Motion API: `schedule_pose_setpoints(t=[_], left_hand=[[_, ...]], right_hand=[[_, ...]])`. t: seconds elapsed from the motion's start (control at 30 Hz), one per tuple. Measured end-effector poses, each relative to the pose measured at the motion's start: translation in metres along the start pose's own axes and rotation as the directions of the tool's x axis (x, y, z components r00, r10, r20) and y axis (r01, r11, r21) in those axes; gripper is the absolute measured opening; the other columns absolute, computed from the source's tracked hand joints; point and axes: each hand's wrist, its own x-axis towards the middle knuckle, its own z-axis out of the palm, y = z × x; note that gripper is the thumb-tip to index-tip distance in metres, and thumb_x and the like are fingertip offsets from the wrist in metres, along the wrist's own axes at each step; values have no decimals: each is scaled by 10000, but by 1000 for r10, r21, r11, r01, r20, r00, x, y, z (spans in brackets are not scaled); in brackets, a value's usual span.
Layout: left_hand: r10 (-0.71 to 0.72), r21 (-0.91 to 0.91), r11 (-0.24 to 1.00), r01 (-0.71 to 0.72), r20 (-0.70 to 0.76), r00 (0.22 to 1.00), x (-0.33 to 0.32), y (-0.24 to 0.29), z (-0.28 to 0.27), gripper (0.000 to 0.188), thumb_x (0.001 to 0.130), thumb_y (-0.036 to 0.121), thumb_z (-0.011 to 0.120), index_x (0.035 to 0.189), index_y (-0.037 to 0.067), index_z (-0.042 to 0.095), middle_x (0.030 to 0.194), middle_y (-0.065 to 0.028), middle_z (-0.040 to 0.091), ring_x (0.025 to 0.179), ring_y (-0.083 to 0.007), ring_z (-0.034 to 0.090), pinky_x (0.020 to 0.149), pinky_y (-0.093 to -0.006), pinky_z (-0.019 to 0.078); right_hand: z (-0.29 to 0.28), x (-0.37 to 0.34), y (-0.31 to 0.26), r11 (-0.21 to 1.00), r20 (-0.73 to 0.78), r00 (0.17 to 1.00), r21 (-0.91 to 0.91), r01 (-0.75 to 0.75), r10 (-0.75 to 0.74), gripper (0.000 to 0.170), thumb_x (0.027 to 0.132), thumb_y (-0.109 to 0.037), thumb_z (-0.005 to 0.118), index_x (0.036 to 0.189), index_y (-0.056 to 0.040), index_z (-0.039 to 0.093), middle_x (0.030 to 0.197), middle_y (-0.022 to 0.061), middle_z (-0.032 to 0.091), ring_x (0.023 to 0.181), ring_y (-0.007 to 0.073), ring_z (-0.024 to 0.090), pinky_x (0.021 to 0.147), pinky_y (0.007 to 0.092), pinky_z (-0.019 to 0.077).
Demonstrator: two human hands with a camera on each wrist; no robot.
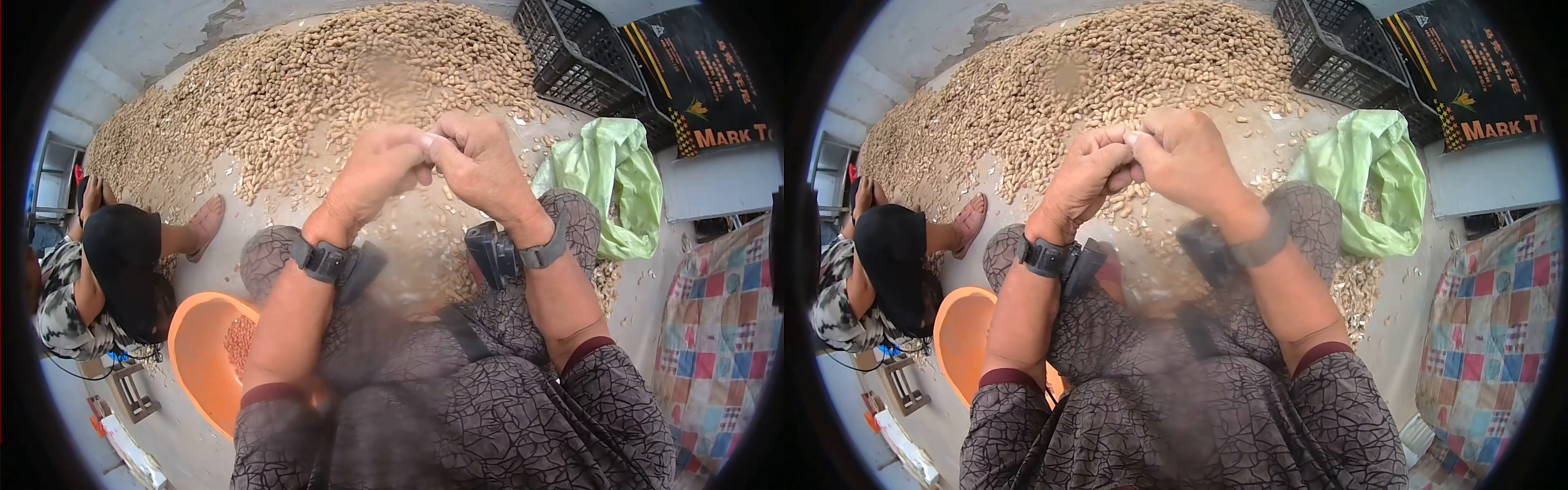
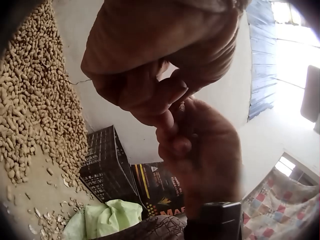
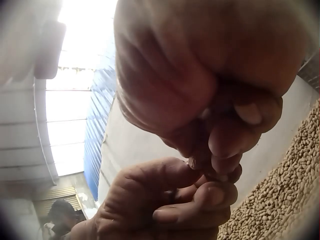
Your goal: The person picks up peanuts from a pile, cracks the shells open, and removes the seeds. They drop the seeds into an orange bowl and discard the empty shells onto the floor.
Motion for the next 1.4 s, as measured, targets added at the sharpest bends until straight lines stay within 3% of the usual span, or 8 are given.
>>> schedule_pose_setpoints(t=[0.33,0.43,0.5,0.73,0.8,1.03,1.37,1.4], left_hand=[[-75,-92,993,72,-25,997,-3,-3,3,128,801,114,521,813,34,620,708,-7,554,614,-74,519,528,-192,408],[-39,-135,991,10,-213,976,-6,3,-4,184,865,126,462,817,-5,581,620,-32,527,435,-39,361,385,-161,272],[-45,-195,981,-4,-249,967,-7,1,-7,210,884,159,468,811,-1,582,617,-29,523,436,-39,358,385,-160,270],[80,-120,990,-79,8,997,-21,8,9,193,909,139,490,995,-17,563,639,-14,534,461,-12,351,402,-138,263],[162,-107,982,-153,76,984,-24,11,18,200,864,115,528,996,-9,612,714,-16,579,586,-37,498,506,-140,385],[133,185,976,-117,-73,988,-18,8,25,179,832,44,558,983,-44,592,800,-62,626,557,-74,544,510,-186,437],[92,141,987,-78,-98,991,-17,6,16,101,857,73,543,920,1,574,752,-46,605,528,-56,504,501,-173,403],[130,-70,988,-136,-88,988,-17,6,14,94,863,84,535,908,9,569,747,-42,596,538,-48,487,495,-165,382]], right_hand=[[-8,-2,0,985,69,996,165,-59,49,165,764,-83,547,638,20,566,532,55,542,486,91,502,434,253,386],[-25,-1,-4,974,182,975,165,-155,125,182,790,-99,539,643,-9,597,543,23,552,493,51,494,420,221,357],[-37,-3,-13,942,473,851,112,-316,229,210,826,-143,507,689,-26,615,562,29,581,465,27,452,403,216,333],[-30,-4,-2,839,388,855,282,-465,344,263,859,-205,444,761,-6,586,607,72,626,396,49,378,357,227,287],[-24,-4,1,771,360,842,362,-524,403,292,903,-254,462,812,-6,584,649,88,621,374,37,394,311,175,266],[3,-6,16,725,287,855,453,-519,432,321,928,-328,435,808,-48,535,580,19,527,372,42,403,304,168,273],[-3,1,-5,588,361,838,598,-545,411,414,901,-386,439,933,7,568,624,57,564,423,40,424,344,177,289],[-6,3,-5,584,366,865,638,-501,343,439,897,-394,463,971,26,568,632,68,566,396,32,382,328,159,248]])
